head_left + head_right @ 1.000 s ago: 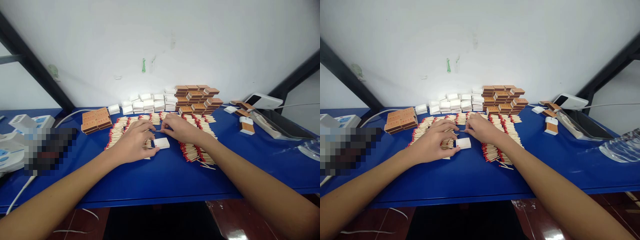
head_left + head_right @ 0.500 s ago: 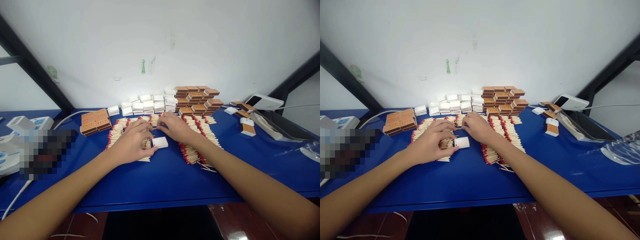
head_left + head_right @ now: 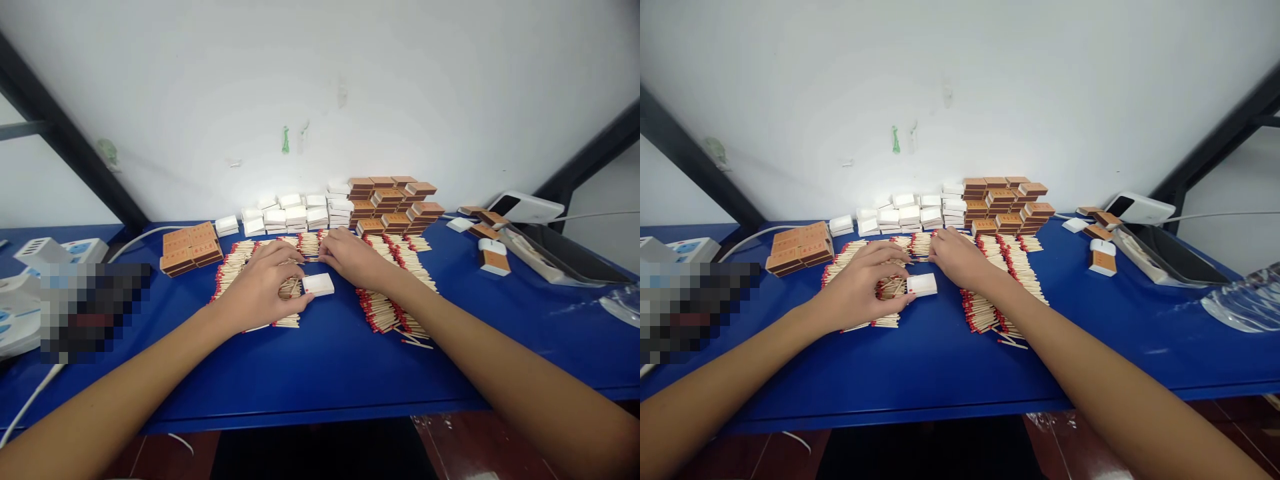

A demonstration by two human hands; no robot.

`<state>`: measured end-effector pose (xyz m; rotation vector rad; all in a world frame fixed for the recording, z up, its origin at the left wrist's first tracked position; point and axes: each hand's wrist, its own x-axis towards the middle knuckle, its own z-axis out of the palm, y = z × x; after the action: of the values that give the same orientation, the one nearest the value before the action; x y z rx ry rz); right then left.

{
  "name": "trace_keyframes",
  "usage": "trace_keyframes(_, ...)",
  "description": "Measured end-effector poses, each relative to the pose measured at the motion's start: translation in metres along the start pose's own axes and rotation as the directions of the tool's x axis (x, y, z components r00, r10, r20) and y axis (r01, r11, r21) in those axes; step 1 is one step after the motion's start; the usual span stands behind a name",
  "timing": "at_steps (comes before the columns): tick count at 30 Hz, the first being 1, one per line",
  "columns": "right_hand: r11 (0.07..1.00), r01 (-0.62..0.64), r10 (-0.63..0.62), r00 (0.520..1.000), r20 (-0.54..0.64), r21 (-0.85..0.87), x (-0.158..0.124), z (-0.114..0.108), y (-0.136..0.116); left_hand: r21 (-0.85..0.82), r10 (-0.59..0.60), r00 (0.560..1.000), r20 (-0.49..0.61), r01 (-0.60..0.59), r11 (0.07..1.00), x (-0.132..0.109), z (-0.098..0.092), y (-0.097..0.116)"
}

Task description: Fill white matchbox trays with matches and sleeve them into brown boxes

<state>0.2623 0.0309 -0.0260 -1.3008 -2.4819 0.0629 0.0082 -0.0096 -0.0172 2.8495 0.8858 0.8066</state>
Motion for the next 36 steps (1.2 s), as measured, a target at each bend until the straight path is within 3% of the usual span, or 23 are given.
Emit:
trace_keyframes(8,0.999,-0.003,0.002,1.000,0.026,0.039,-0.008,-0.007,0.008,-0.007,-0.006,1.000,-0.010,0.006,1.000,0.001,0.000,0.001)
trace_keyframes(18,0.999,0.009,-0.007,0.999,0.038,-0.052,-0.010,-0.009,0.005,0.010,-0.005,1.000,-0.005,0.005,1.000,0.000,0.001,-0.002)
trace_keyframes(23,1.000,0.010,-0.010,1.000,0.005,0.023,-0.013,-0.015,0.009,-0.001,-0.011,1.000,-0.007,0.011,1.000,0.000,0.001,-0.001)
trace_keyframes(30,1.000,-0.009,0.009,0.999,0.038,0.017,-0.012,-0.007,0.003,-0.015,-0.017,1.000,0.002,0.017,1.000,0.001,0.000,0.000)
trace_keyframes(36,0.999,0.015,-0.014,1.000,-0.025,0.031,-0.010,-0.003,0.006,-0.011,-0.007,1.000,-0.002,0.006,1.000,0.000,0.002,-0.001)
